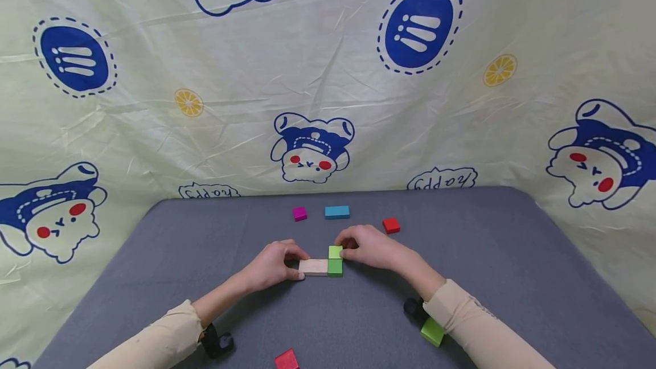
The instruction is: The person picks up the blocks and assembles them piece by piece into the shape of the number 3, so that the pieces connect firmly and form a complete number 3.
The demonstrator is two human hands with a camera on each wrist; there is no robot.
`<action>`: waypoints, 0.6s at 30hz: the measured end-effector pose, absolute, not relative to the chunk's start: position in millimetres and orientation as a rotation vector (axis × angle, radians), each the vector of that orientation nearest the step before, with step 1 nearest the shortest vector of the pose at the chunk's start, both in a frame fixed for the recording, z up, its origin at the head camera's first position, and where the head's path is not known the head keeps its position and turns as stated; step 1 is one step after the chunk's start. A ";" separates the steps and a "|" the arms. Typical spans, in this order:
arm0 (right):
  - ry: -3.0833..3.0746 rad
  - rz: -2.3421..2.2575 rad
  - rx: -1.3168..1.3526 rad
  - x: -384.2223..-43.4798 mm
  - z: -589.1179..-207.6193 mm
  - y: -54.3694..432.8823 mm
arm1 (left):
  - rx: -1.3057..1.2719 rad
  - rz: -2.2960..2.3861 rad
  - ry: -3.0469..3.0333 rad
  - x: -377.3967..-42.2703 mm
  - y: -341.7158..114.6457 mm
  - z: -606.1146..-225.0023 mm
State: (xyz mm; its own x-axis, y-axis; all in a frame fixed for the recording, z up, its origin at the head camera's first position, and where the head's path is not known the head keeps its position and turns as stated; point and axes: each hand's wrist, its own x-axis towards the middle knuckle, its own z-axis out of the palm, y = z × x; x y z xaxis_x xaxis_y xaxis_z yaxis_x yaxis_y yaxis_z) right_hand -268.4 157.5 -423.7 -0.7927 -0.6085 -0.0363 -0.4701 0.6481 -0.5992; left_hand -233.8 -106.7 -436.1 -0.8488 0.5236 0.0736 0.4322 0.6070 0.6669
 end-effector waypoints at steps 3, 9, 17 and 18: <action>2.638 -0.855 -0.877 -267.7 -423.6 157.5 | 0.797 1.057 2.704 -233.8 -106.6 -436.3; 2.637 -0.860 -0.880 -267.6 -424.4 158.2 | 0.784 1.055 2.700 -234.1 -106.2 -435.7; 2.631 -0.871 -0.870 -266.1 -424.5 157.4 | 0.786 1.048 2.708 -234.1 -106.4 -435.6; 2.631 -0.874 -0.869 -265.7 -424.2 157.0 | 0.783 1.050 2.707 -234.0 -106.5 -435.6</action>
State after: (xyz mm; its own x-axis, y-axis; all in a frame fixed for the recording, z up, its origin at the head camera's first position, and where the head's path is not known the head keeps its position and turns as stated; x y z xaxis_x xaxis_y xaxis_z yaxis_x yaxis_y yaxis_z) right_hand -265.7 157.0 -424.2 -0.7957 -0.6047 -0.0345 -0.4637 0.6448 -0.6076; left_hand -234.0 -106.5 -435.6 -0.8559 0.5136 0.0605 0.4200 0.6221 0.6608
